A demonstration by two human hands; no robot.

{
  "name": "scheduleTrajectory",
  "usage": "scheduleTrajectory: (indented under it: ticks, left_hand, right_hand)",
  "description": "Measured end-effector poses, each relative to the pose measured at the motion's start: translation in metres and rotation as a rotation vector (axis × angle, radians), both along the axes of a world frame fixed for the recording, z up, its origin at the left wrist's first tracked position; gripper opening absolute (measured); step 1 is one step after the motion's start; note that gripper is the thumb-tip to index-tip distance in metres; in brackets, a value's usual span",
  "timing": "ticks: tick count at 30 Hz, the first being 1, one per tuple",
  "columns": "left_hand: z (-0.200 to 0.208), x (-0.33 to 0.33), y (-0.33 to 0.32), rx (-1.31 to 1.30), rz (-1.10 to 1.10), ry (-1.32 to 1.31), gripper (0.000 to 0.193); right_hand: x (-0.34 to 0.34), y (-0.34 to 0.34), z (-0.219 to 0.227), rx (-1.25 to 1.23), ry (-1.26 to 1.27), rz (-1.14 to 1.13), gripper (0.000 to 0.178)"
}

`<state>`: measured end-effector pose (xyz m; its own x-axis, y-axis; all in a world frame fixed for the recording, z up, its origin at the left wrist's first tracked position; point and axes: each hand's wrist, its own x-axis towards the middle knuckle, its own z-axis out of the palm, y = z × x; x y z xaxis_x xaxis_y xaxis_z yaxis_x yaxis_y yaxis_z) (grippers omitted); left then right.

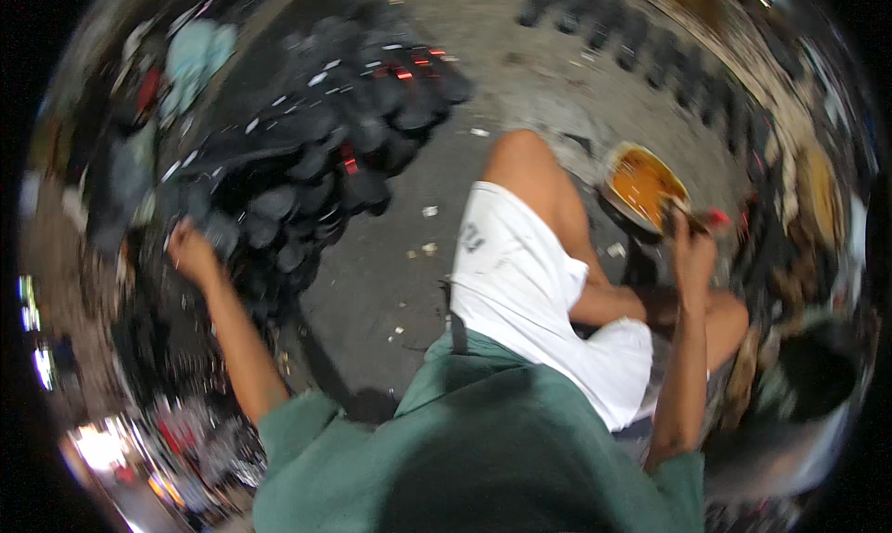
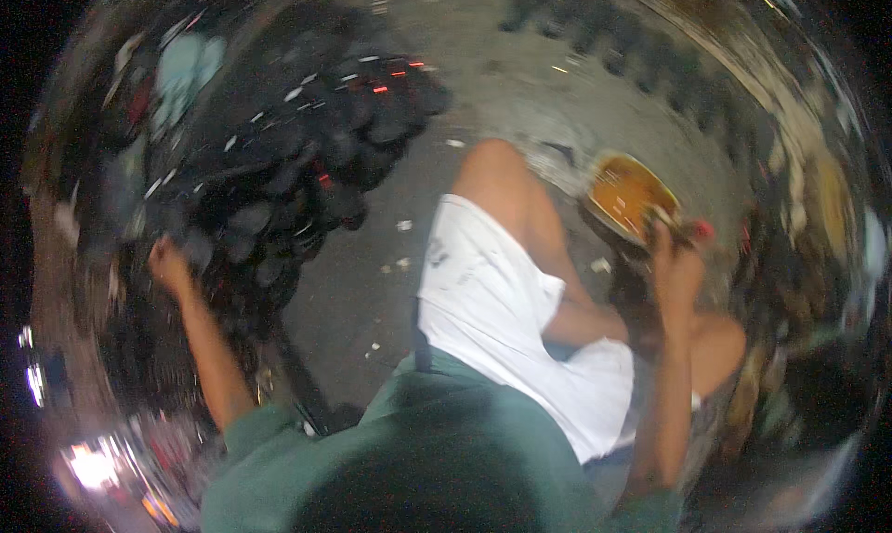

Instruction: The person sits on the floor and applies a brown adhesive to the soles of black flip-flops using a brush. They repeatedly dip the brush into a container of glue and coat each sole before placing the treated slippers on the floor.

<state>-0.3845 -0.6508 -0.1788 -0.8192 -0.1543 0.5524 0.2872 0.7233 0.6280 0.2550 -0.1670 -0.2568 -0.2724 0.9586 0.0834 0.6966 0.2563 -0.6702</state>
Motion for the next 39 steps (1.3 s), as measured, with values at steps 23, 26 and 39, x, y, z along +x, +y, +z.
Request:
scheduleTrajectory:
  ticks: [23, 26, 39]
  left_hand:
    - [-0.064, 0.336, 0.269, -0.691, -1.677, -0.199, 0.042]
    - [-0.074, 0.327, 0.276, -0.595, -1.711, -0.278, 0.041]
    - [0.000, 0.438, 0.330, 1.156, -1.462, -1.956, 0.046]
  right_hand:
    - [0.035, 0.022, 0.126, -0.461, 1.466, -0.053, 0.040]
    - [0.031, 0.024, 0.147, -0.379, 1.374, -0.101, 0.039]
    - [-0.015, -0.031, 0.139, 0.050, 0.770, -0.072, 0.028]
